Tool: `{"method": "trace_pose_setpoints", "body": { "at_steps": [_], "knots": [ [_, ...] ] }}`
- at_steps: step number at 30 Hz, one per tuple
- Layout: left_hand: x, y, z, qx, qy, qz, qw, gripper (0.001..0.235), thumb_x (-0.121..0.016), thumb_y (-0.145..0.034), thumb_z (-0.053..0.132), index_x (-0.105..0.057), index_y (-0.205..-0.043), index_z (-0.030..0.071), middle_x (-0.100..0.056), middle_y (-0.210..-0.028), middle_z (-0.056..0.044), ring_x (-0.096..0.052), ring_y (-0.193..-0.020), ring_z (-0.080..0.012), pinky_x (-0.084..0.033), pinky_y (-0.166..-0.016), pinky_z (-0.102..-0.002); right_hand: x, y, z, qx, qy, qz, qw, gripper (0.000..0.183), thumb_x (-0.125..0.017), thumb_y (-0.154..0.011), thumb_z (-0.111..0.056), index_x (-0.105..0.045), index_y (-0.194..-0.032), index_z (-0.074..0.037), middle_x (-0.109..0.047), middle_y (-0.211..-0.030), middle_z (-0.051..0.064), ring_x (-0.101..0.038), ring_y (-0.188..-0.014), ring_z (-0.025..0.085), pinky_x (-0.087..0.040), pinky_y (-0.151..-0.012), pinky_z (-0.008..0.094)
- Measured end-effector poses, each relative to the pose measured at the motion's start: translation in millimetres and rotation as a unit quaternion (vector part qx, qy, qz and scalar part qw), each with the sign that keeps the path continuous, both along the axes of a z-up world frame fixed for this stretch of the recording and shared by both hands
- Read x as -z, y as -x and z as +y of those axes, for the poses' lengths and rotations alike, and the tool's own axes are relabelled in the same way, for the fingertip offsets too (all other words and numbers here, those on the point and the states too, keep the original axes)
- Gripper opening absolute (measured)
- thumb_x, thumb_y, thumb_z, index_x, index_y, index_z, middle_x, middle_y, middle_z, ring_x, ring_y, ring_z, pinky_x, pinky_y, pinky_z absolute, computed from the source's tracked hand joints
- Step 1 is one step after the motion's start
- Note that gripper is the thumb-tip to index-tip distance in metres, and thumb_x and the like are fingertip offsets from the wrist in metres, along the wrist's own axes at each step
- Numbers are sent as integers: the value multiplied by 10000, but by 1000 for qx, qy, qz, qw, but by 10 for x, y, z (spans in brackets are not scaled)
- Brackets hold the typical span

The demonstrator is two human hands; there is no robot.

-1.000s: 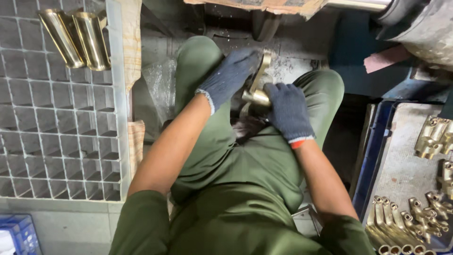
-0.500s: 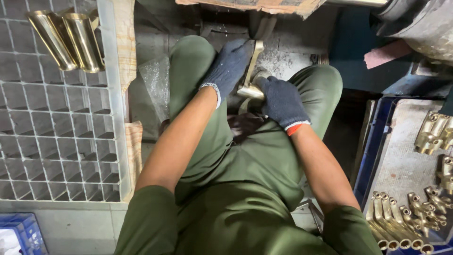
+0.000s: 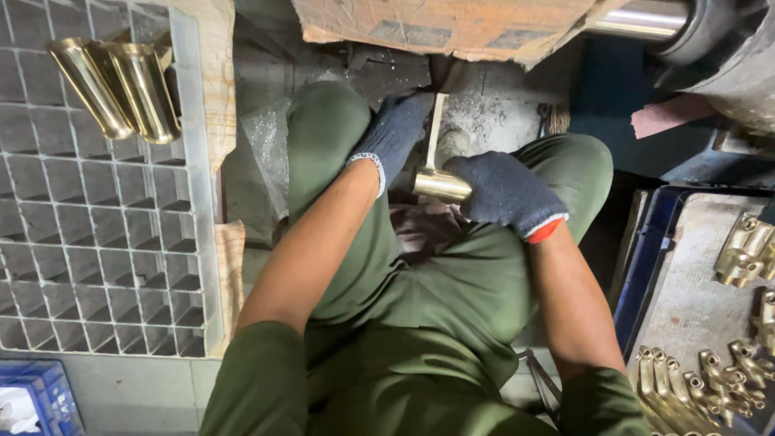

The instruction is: The person polishes brass-colored metal faucet components by holding them against a rotating buffing wheel. The person picks up individual parts, applies them to the spinning wheel at different angles, and places the finished items into a grid-style tray.

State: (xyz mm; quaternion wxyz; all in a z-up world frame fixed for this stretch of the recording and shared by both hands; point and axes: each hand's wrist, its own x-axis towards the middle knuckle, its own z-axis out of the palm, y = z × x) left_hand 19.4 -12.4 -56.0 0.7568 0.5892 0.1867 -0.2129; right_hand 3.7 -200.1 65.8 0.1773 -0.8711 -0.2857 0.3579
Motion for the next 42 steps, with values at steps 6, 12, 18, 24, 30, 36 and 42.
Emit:
{"method": "trace_pose_setpoints", "body": {
  "at_steps": [6,12,18,24,30,36,42],
  "knots": [
    [-134,-221,-14,15,-76,89,993,200,-537,-1029,201,-654,-992,43,-558,-787,-26,-487,-721,-153,-426,-651,-337,-85,-223,90,10,-36,-5,999,570,-791,-579,-218,-702,-1137,-150,-735,-970,189,-690,-893,416,-549,-776,481],
    [-677,313,175,66,-46,59,995,254,-525,-1039,255,-665,-1102,53,-616,-885,-14,-560,-810,-126,-486,-713,-303,-216,406,-37,-5,-14,-11,1000,492,-785,-677,-245,-690,-1148,-140,-729,-958,179,-692,-921,391,-541,-815,475],
    [-1337,1081,357,106,-24,-43,993,316,-552,-1051,262,-649,-1235,25,-632,-966,-16,-574,-890,-110,-515,-807,-284,-544,1181,-74,1,-148,-82,986,587,-810,-603,-220,-674,-1167,-133,-680,-948,137,-659,-872,383,-533,-759,479],
    [-1419,1245,440,135,173,-50,974,348,-555,-1029,195,-620,-1305,-7,-691,-1144,-39,-622,-1055,-133,-515,-950,-287,-741,1516,-99,26,-199,-108,974,616,-803,-589,-143,-702,-1196,-159,-633,-905,107,-644,-834,352,-541,-749,447],
    [-1069,884,396,243,-210,-391,863,323,-450,-1127,205,-627,-1318,15,-636,-1323,-122,-635,-1207,-213,-522,-1057,-305,-703,1499,-111,81,-177,-267,944,566,-745,-691,-147,-641,-1243,-75,-586,-868,104,-608,-842,319,-526,-826,478],
    [-589,252,117,88,11,-88,992,350,-427,-1061,266,-632,-1234,41,-692,-1169,-77,-646,-1047,-200,-524,-926,-334,-448,793,-117,99,-83,-429,894,542,-766,-687,-196,-649,-1205,-90,-621,-995,129,-594,-906,342,-459,-847,476],
    [-100,72,-46,10,72,-11,997,375,-465,-1028,253,-731,-1077,-7,-758,-1019,-70,-658,-943,-181,-516,-884,-336,-286,314,-83,67,-36,-424,903,435,-761,-676,-167,-668,-1101,-146,-622,-941,66,-598,-888,306,-461,-825,454]
  ]
}}
